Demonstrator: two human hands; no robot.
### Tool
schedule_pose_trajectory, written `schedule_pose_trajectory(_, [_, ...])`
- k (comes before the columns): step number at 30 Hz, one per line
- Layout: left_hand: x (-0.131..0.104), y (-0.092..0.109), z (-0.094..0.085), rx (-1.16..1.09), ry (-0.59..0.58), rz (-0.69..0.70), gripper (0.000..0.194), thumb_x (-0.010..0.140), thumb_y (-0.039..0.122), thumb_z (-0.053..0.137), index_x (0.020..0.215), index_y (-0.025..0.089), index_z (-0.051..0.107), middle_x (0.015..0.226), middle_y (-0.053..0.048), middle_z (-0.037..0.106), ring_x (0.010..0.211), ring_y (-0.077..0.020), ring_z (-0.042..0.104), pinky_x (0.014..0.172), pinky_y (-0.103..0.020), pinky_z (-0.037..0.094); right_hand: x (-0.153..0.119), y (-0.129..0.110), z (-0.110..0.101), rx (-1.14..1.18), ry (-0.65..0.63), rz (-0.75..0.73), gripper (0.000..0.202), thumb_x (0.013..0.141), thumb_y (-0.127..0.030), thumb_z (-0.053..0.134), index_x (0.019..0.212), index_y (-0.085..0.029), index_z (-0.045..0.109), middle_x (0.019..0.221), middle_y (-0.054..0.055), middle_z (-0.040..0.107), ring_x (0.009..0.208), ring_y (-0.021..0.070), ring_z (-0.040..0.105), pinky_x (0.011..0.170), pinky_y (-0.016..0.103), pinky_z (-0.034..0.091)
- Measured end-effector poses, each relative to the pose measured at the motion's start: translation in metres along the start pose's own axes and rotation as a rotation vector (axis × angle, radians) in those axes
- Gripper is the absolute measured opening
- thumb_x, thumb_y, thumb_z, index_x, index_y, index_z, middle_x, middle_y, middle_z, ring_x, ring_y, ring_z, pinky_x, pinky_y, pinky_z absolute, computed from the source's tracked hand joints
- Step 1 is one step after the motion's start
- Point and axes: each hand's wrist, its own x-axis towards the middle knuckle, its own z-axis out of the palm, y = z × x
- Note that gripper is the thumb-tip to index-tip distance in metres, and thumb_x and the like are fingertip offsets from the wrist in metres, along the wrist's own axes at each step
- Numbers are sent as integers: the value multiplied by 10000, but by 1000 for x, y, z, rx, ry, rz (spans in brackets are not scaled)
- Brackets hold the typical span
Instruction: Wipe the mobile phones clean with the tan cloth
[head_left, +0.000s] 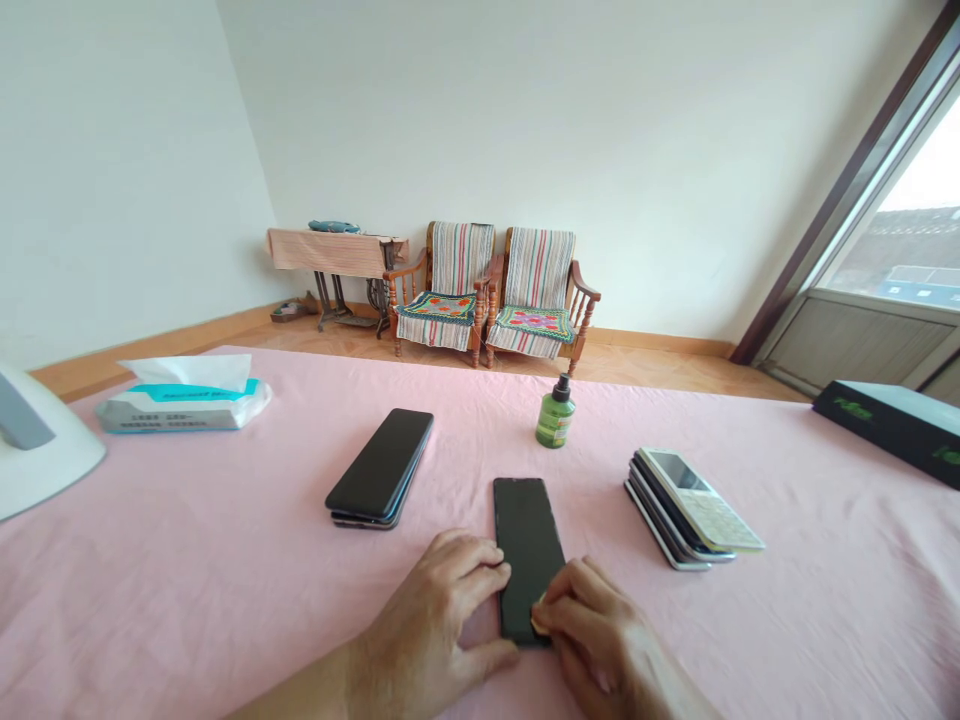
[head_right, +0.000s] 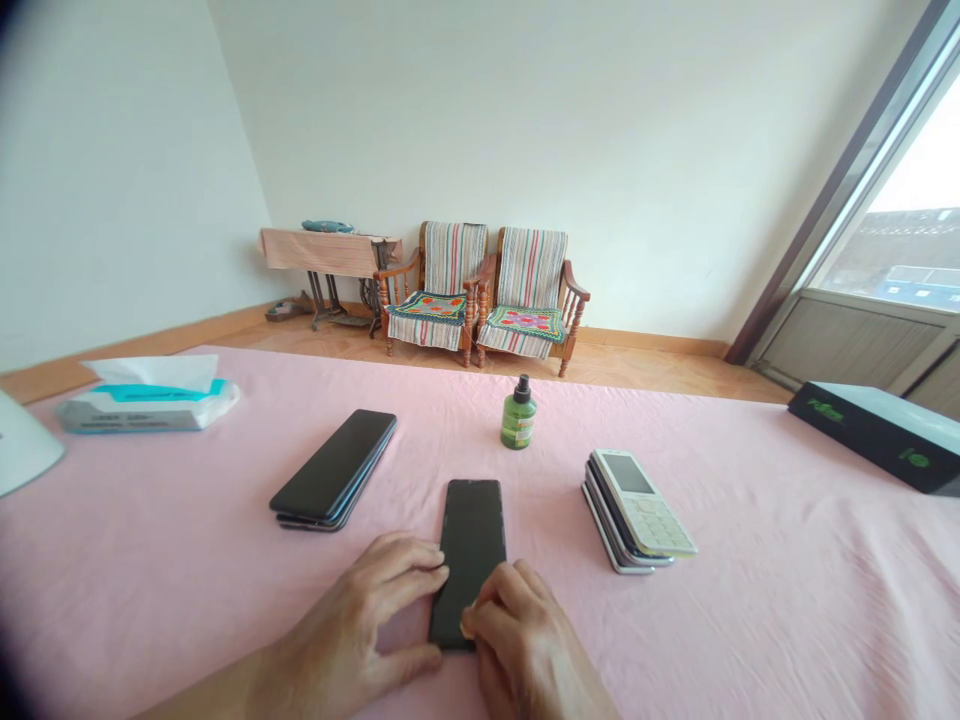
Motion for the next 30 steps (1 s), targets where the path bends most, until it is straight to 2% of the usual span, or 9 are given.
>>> schedule_pose_trajectory(2, [-1, 0, 0, -4, -4, 7, 513, 642, 158, 865, 1116, 145, 668, 1135, -100, 645, 1087, -279, 581, 963, -437, 490, -3, 1, -2, 55, -48, -11, 322, 673, 26, 509, 751, -224, 696, 782, 50, 642, 732, 177, 621, 632, 260, 483])
schedule_pose_trajectory(4, [-1, 0, 0, -9, 0, 4, 505, 659, 156, 851, 1127, 162, 660, 1159, -97, 634, 1091, -275, 581, 956, -434, 497, -1, 2, -5, 159, -44, 19, 306, 626, 8, 514, 673, -227, 704, 726, 32, 647, 666, 157, 625, 592, 241, 466])
schedule_pose_trajectory(8, [-2, -3, 1, -28, -2, -16, 577, 635, 194, 875, 1159, 163, 636, 1224, -111, 597, 1116, -284, 572, 968, -432, 494, 11, 1, -13, 331, 115, 294, 224, 726, -136, 530, 677, -222, 731, 704, 35, 654, 642, 160, 628, 577, 248, 473])
schedule_pose_trajectory(10, [-2, -4, 2, -45, -16, -18, 610, 623, 195, 885, 1173, 164, 623, 1198, -99, 608, 1095, -273, 582, 966, -417, 498, 16, 0, -16, 381, 133, 419, 197, 735, -208, 553, 696, -220, 745, 711, 37, 665, 661, 173, 632, 594, 262, 481])
schedule_pose_trajectory(12, [-3, -4, 3, -65, -15, -19, 627, 633, 167, 877, 1196, 177, 602, 1176, -78, 618, 1080, -253, 591, 963, -394, 503, 20, -2, -16, 415, 127, 484, 194, 722, -240, 562, 702, -214, 753, 724, 40, 675, 687, 184, 635, 613, 271, 482])
schedule_pose_trajectory(18, [-4, -1, 2, -88, -6, -24, 557, 677, 144, 839, 1180, 200, 607, 1178, -60, 619, 1078, -237, 600, 966, -372, 503, 25, -6, -12, 424, 111, 584, 188, 695, -232, 569, 694, -202, 755, 733, 34, 689, 703, 186, 622, 622, 272, 443])
schedule_pose_trajectory(24, [-2, 2, 0, -75, -9, -18, 550, 667, 95, 826, 1166, 172, 607, 1186, -75, 614, 1088, -241, 588, 970, -370, 496, 29, -4, -17, 696, 144, 686, 189, 714, -320, 655, 775, -177, 762, 672, 27, 684, 642, 153, 583, 582, 235, 410])
schedule_pose_trajectory(30, [-4, 4, -1, -32, 14, -35, 496, 692, 119, 795, 1137, 193, 591, 1057, -59, 647, 981, -267, 606, 880, -431, 515, 40, -28, -20, 775, 204, 636, 260, 693, -414, 722, 783, -173, 762, 680, 30, 668, 615, 140, 554, 553, 222, 402])
